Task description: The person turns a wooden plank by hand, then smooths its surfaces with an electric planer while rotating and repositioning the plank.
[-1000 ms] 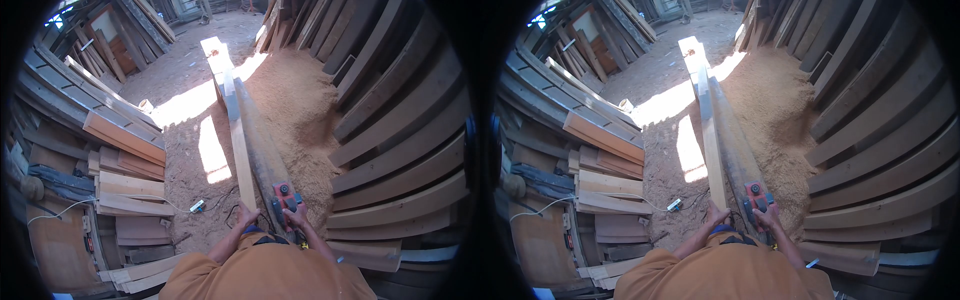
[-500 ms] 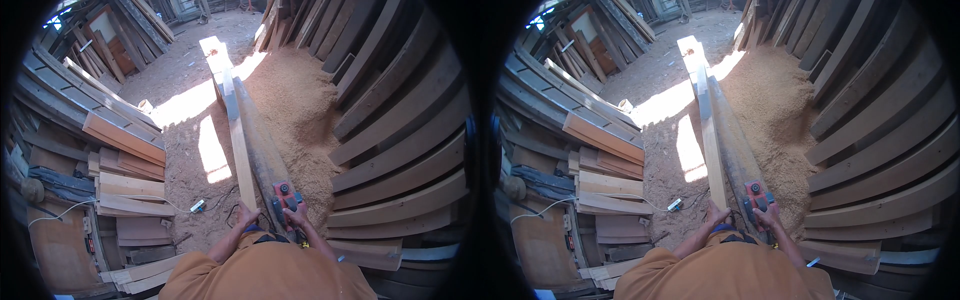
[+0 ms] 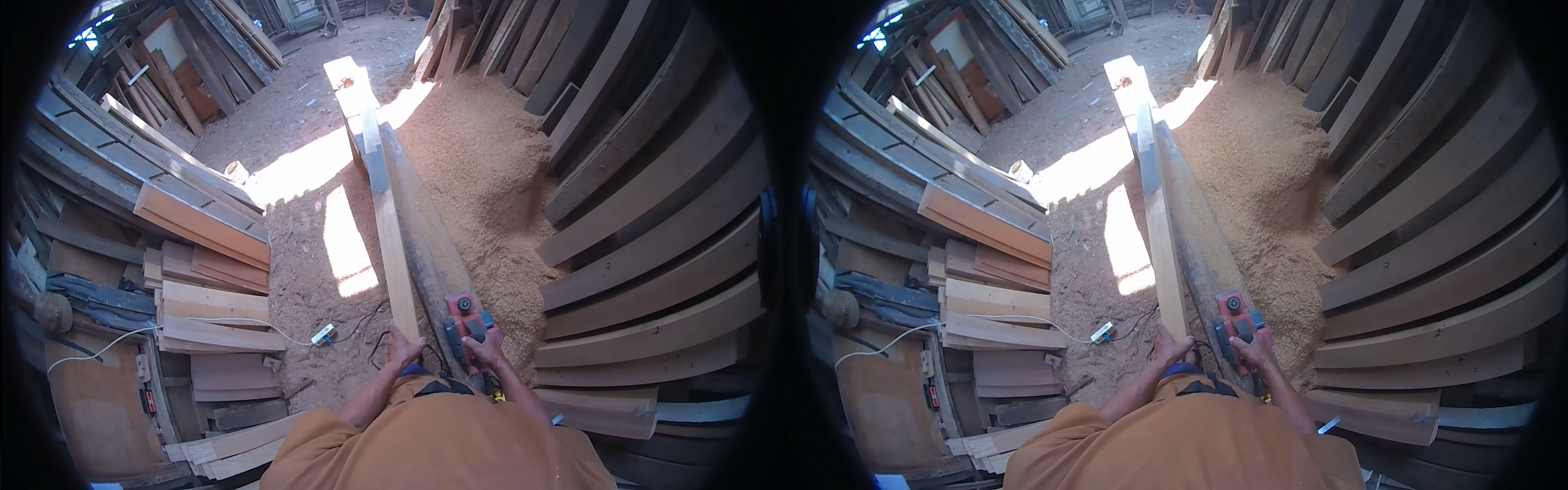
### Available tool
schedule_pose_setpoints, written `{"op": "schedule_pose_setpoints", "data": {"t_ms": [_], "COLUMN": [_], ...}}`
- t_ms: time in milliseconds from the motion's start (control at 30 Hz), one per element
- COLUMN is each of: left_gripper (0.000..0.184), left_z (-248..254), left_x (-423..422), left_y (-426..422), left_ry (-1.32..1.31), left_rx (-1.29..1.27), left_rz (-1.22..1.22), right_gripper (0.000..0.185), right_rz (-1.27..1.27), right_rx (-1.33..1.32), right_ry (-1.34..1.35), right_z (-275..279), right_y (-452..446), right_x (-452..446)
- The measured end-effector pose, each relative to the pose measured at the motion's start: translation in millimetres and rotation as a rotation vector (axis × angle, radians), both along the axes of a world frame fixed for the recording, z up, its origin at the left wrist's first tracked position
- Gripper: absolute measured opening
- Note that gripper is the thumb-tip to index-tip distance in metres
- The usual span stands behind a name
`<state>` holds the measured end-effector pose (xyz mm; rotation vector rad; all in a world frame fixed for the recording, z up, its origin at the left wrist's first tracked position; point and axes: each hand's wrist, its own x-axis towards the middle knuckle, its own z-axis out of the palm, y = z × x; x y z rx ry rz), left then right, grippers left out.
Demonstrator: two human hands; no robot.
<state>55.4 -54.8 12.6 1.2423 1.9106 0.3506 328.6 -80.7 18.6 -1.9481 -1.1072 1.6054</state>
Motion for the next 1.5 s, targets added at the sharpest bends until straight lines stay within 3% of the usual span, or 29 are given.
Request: {"op": "schedule_pose_setpoints", "data": {"t_ms": [1100, 1500], "left_gripper": [0.104, 0.098], "left_z": [6.0, -23.5], "left_x": [-4.2, -40.5], "left_y": [-0.1, -2.2], "left_ry": [-0.065, -0.013], "left_rx": [-0.001, 0.027], "left_rz": [-0.015, -0.043], "right_gripper": [0.040, 0.033], "right_rz": [-0.023, -0.010], "right_rx": [0.047, 0.062], "right_ry": [-0.013, -0.024], "right_z": [-7.6, -25.5], "right_y": [-1.8, -2.0], "right_x": [-0.5, 3.6]}}
